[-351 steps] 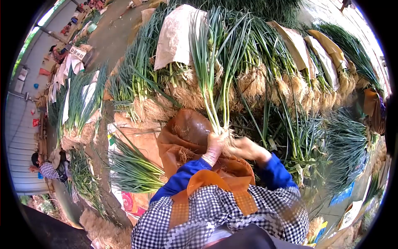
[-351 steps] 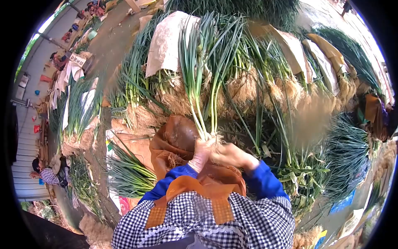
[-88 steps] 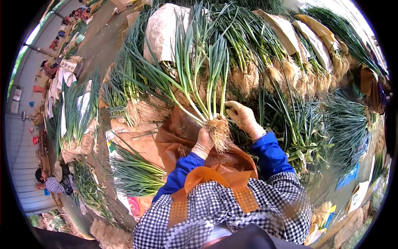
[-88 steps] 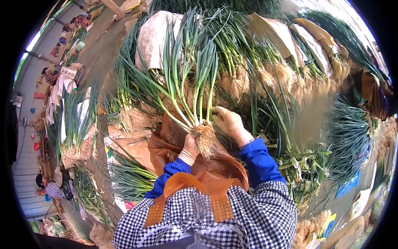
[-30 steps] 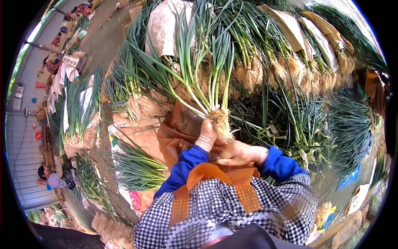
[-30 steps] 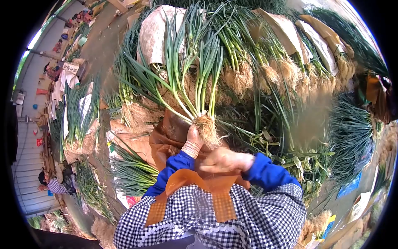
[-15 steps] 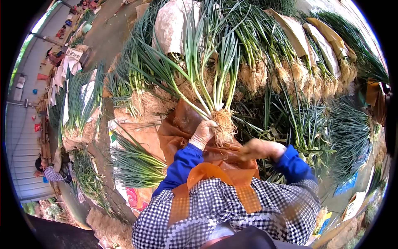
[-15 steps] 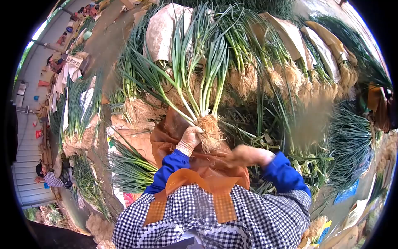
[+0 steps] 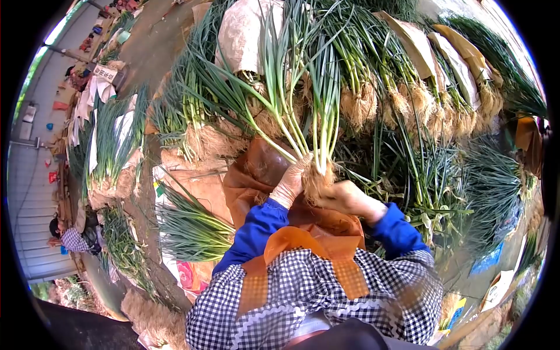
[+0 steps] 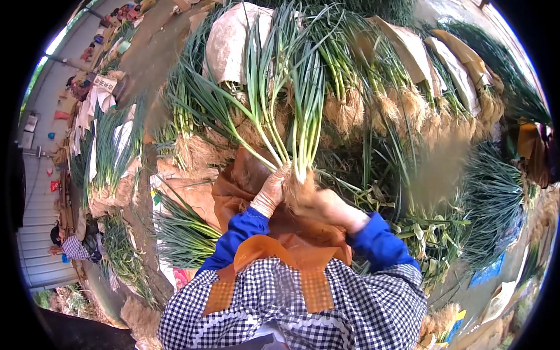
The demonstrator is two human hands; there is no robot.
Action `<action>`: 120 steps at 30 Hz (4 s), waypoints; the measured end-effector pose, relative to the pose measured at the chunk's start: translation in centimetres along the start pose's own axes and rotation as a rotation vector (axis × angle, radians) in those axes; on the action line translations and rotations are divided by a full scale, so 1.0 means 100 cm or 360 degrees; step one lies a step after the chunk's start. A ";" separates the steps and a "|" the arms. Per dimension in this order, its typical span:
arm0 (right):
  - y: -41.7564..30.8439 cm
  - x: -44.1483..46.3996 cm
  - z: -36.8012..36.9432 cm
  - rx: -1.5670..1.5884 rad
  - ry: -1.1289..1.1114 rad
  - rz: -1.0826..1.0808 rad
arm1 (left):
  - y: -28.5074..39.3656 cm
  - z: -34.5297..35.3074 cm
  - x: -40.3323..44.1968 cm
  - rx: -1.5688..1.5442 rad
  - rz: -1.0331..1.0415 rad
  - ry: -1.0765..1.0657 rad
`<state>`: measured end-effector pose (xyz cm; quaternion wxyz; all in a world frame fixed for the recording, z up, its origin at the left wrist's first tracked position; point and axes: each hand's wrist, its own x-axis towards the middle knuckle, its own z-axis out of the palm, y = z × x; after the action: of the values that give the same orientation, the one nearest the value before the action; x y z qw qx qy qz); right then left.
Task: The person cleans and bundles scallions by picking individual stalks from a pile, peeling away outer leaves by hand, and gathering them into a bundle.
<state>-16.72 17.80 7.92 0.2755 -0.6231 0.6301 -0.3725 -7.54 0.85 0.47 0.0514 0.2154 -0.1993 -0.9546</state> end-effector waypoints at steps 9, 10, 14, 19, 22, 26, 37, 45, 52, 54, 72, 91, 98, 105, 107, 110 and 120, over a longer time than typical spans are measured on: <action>0.001 -0.006 0.006 0.0147 0.0612 0.0314 | -0.018 0.009 -0.003 0.0314 -0.0324 -0.0106; -0.007 0.007 0.014 -0.0034 0.0622 0.0075 | -0.020 0.000 0.000 0.0519 -0.0344 0.0001; -0.010 0.026 0.030 -0.0385 0.0499 -0.0082 | -0.008 0.014 -0.003 0.0372 -0.0649 -0.0132; -0.024 -0.043 -0.010 -0.0138 0.0171 -0.0506 | -0.001 0.024 -0.011 0.0721 -0.0194 0.0071; -0.028 -0.103 -0.071 0.1238 -0.0309 0.0672 | 0.003 -0.007 0.000 0.0417 -0.0272 0.0074; 0.038 -0.100 -0.060 -0.0992 -0.0219 0.1275 | 0.005 -0.023 0.012 0.0372 -0.0317 -0.0083; 0.089 0.007 -0.007 0.1739 0.0892 0.0703 | 0.037 0.050 -0.052 0.0441 0.0293 -0.0257; 0.077 0.017 0.039 0.1581 0.1223 0.0827 | -0.035 0.015 -0.002 0.0062 -0.0062 0.0204; 0.069 -0.005 -0.009 0.1162 0.1071 0.1264 | -0.023 0.014 -0.009 0.0340 -0.0025 0.0259; 0.032 0.023 0.002 0.1297 0.1031 0.1124 | -0.038 -0.013 0.006 0.0408 -0.0018 0.0251; 0.058 0.043 -0.013 -0.0788 0.1221 0.0319 | -0.054 -0.018 0.000 0.0232 -0.0228 0.0025; 0.063 0.175 -0.056 -0.1489 -0.0502 0.0427 | -0.050 0.004 -0.007 0.0234 -0.0084 0.0057; 0.066 0.088 -0.145 0.0466 0.1382 0.0392 | -0.052 -0.005 -0.005 0.0205 -0.0208 0.0104; 0.105 0.189 -0.050 0.0171 0.0098 0.0419 | -0.055 0.003 -0.007 0.0212 -0.0083 0.0099; 0.093 0.201 -0.065 -0.0326 -0.0156 0.0371 | -0.054 0.002 -0.008 0.0325 -0.0019 0.0058; 0.048 0.199 -0.120 0.0988 0.0972 0.0418 | -0.059 -0.011 -0.003 0.0315 0.0015 -0.0073; 0.019 0.259 -0.003 -0.2321 -0.0656 -0.0077 | -0.059 -0.005 -0.003 0.0356 0.0009 -0.0014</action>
<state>-19.92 -7.89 9.54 -0.1023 -0.7181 0.6387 0.2567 -7.17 6.16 -2.22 0.0289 0.2151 -0.3055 -0.9271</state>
